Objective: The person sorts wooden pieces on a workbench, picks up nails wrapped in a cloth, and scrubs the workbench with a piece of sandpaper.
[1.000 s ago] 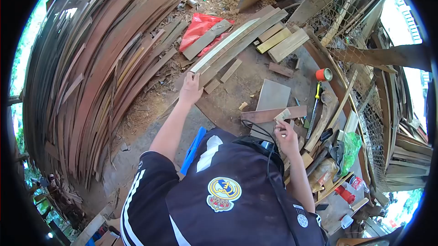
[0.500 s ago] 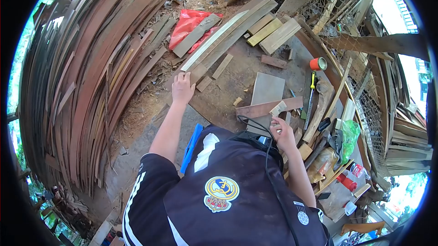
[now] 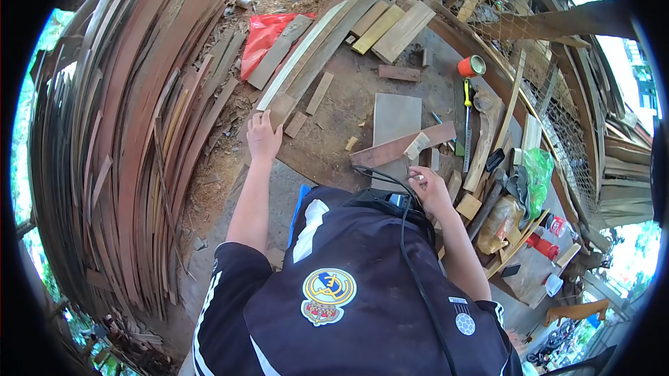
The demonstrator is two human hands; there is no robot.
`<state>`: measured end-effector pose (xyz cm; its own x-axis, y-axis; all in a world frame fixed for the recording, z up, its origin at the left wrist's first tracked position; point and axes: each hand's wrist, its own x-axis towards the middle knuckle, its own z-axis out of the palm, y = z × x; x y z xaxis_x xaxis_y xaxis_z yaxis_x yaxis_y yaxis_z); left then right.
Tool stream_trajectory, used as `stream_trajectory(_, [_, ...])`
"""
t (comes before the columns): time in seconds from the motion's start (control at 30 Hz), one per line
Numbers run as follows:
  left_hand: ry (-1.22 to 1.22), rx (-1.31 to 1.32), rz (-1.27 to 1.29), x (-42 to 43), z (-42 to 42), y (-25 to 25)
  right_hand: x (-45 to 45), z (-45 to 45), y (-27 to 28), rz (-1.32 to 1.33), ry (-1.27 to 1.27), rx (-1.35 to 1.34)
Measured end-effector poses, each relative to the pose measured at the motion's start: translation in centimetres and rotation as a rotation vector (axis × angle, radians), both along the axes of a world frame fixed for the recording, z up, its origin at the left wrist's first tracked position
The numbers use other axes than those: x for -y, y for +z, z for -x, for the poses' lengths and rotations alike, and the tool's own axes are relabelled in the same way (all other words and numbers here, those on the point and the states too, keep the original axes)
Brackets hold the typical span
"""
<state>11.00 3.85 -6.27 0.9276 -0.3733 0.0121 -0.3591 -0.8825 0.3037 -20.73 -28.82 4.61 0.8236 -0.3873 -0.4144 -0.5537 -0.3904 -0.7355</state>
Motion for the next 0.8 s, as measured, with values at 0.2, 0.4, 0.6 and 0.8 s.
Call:
stream_trajectory(0.2, [-0.007,0.079,-0.052,1.6,0.3,1.7,0.8,1.6,-1.1,0.026,-0.016,-0.014])
stream_trajectory(0.4, [-0.324,-0.032,0.148,9.4,3.0,3.3,1.4,4.8,-1.7,0.071,-0.104,-0.079])
stream_trajectory(0.6, [-0.721,-0.389,-0.086,18.2,9.5,4.6,0.9,10.2,-4.1,0.288,-0.098,-0.135])
stream_trajectory(0.8, [-0.786,-0.405,-0.196,19.1,13.0,0.7,-0.7,14.2,-5.3,0.216,-0.182,-0.189])
